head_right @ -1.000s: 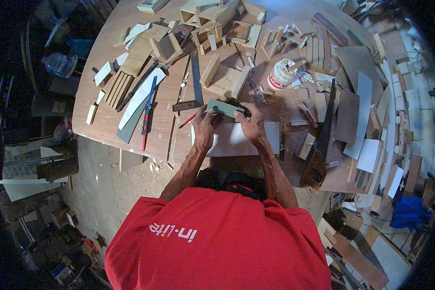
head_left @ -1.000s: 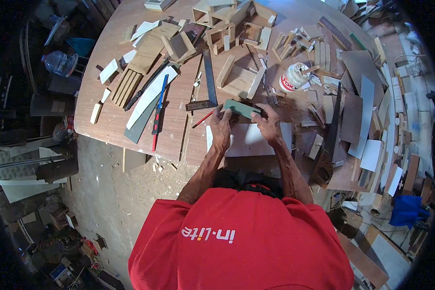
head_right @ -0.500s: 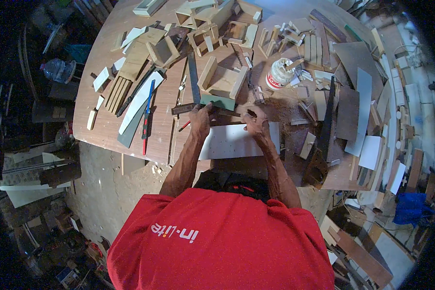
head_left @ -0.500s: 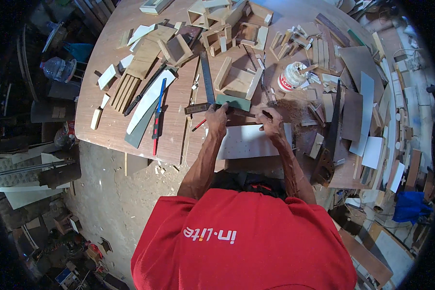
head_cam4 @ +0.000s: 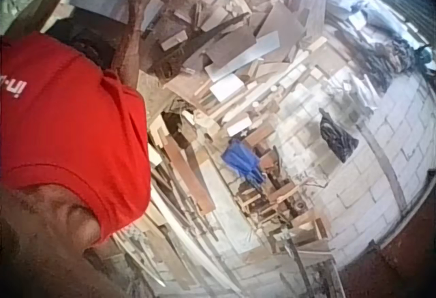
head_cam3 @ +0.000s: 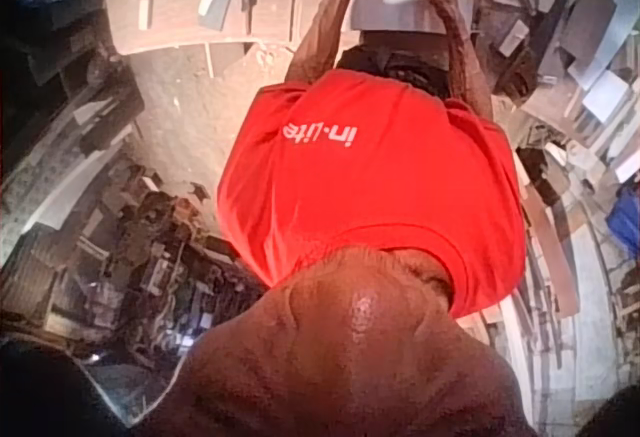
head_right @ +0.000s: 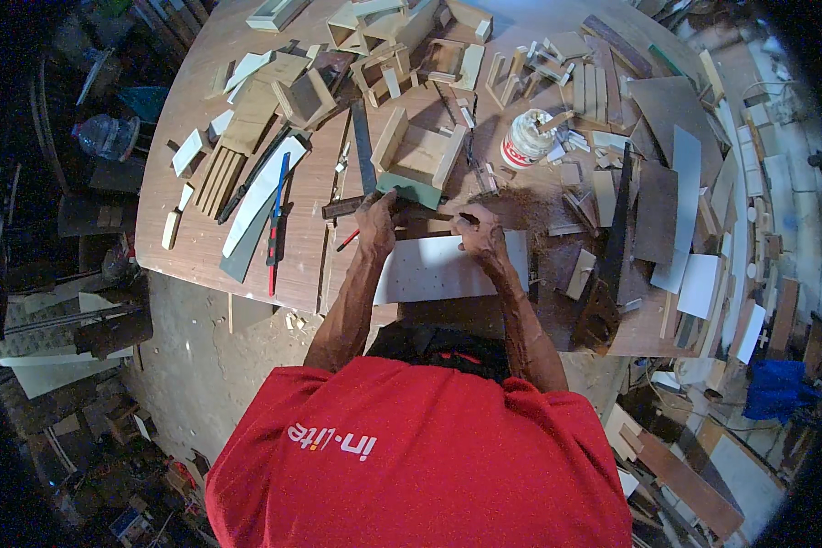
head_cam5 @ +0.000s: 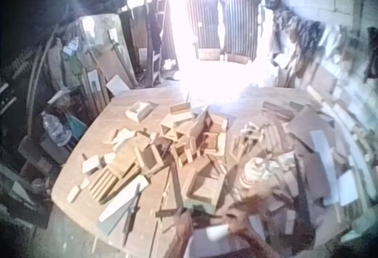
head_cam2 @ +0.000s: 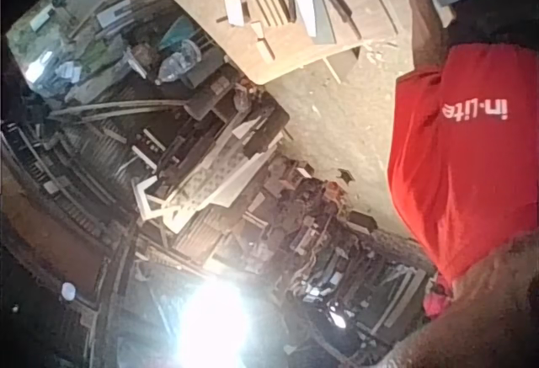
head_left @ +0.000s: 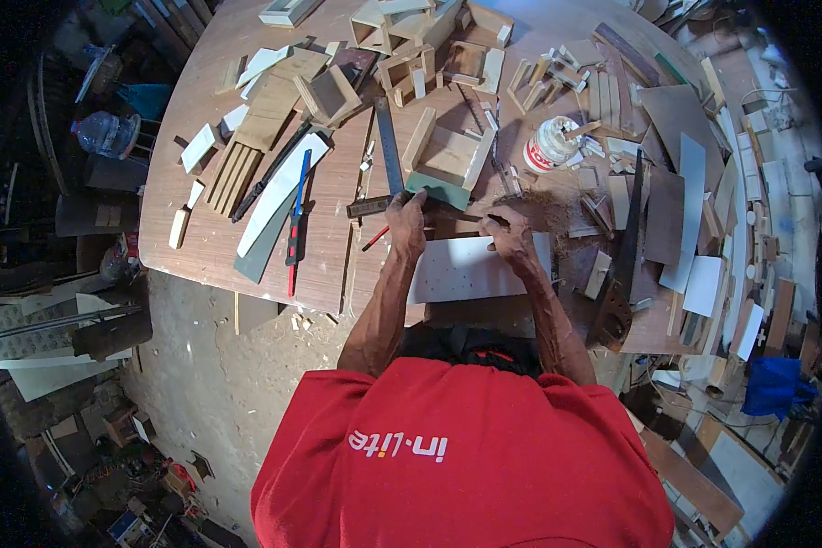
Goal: The person marks a small block using a ruler and a pencil, cuts it with a handsaw, and fits the cut piece into a wooden box structure.
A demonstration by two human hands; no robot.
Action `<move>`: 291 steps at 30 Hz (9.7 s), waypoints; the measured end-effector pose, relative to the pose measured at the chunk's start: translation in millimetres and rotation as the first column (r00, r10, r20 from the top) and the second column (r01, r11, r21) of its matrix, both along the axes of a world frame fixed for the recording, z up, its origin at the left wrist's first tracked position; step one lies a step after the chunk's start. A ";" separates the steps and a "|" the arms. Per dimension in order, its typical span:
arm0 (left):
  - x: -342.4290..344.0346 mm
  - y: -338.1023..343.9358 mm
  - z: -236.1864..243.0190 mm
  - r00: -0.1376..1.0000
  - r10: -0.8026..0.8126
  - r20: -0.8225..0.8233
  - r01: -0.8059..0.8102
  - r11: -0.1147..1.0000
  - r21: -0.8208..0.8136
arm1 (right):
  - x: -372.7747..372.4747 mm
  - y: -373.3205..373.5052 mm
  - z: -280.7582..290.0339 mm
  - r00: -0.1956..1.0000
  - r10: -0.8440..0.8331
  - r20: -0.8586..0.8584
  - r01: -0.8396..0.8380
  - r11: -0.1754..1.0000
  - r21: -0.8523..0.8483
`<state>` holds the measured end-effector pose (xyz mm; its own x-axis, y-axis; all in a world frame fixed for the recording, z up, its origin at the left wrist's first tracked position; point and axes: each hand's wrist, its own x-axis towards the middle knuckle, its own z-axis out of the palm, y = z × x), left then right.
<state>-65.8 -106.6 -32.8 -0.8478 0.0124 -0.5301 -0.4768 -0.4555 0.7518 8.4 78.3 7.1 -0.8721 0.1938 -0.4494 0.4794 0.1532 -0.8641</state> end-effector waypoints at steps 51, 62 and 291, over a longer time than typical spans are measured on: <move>2.3 6.5 12.5 0.994 0.101 0.035 -0.100 0.995 -0.018 | -7.2 -12.5 37.7 0.927 0.215 -0.306 -0.082 0.916 0.394; 1.4 6.7 10.4 0.995 0.096 0.019 -0.097 0.995 0.034 | -27.7 -40.5 72.1 0.811 0.559 -0.174 -0.471 0.800 0.372; 56.5 -6.6 42.8 0.981 -0.191 -0.033 0.192 0.981 0.006 | 64.6 12.7 56.8 0.745 -0.522 -0.416 0.558 0.829 -0.039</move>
<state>-9.3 -113.2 10.1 -0.8460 0.1807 -0.5016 -0.5313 -0.3648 0.7646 72.9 91.0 64.0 -0.7055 0.7067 -0.0534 0.1274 0.0522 -0.9905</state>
